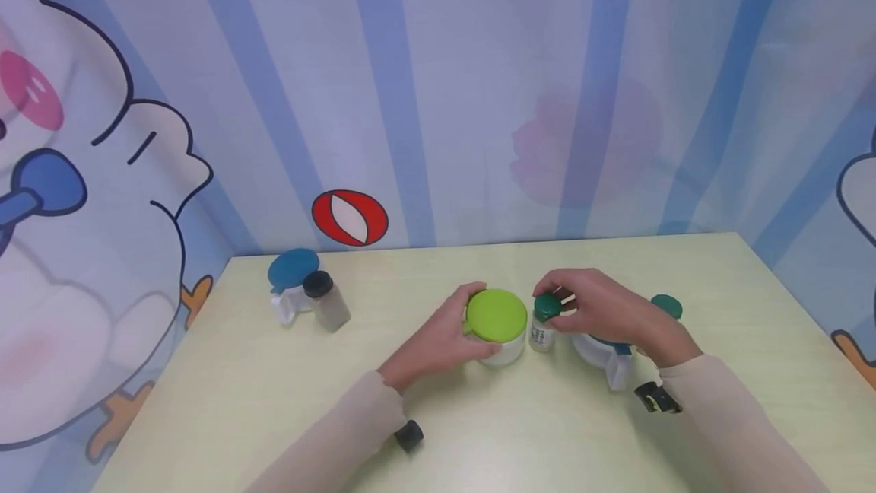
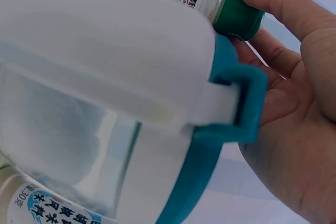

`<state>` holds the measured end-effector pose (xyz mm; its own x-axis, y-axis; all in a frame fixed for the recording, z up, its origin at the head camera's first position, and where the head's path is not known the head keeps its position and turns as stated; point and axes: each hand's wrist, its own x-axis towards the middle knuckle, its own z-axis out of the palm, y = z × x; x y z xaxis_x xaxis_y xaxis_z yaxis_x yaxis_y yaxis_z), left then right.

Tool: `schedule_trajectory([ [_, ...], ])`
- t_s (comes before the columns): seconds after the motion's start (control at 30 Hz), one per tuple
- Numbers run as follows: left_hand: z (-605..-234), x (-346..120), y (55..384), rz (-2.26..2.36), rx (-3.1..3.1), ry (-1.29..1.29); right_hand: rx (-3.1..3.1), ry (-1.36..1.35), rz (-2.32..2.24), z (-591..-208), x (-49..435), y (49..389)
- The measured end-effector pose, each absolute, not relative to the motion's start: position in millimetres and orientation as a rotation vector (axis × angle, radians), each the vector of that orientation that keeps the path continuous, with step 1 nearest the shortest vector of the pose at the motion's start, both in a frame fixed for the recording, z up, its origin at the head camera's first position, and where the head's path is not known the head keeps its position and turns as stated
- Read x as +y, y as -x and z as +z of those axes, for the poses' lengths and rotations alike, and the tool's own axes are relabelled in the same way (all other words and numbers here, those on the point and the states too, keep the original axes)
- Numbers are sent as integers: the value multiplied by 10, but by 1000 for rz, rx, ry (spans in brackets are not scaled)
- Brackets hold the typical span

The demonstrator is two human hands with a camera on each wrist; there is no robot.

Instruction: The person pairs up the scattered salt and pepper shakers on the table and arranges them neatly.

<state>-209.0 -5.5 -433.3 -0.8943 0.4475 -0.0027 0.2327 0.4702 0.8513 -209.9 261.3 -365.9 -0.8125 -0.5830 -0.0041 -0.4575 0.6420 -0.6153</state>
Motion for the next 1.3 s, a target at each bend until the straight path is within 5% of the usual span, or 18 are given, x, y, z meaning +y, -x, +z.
schedule_trajectory([
  [0.57, -4260, -210, 2184, 1220, 2420, -785, 2656, 864, -923, -3672, 2647, 2088],
  [1.3, -4402, -146, 2175, 1560, 2193, -689, 2646, 925, -841, -3643, 2669, 2092],
])
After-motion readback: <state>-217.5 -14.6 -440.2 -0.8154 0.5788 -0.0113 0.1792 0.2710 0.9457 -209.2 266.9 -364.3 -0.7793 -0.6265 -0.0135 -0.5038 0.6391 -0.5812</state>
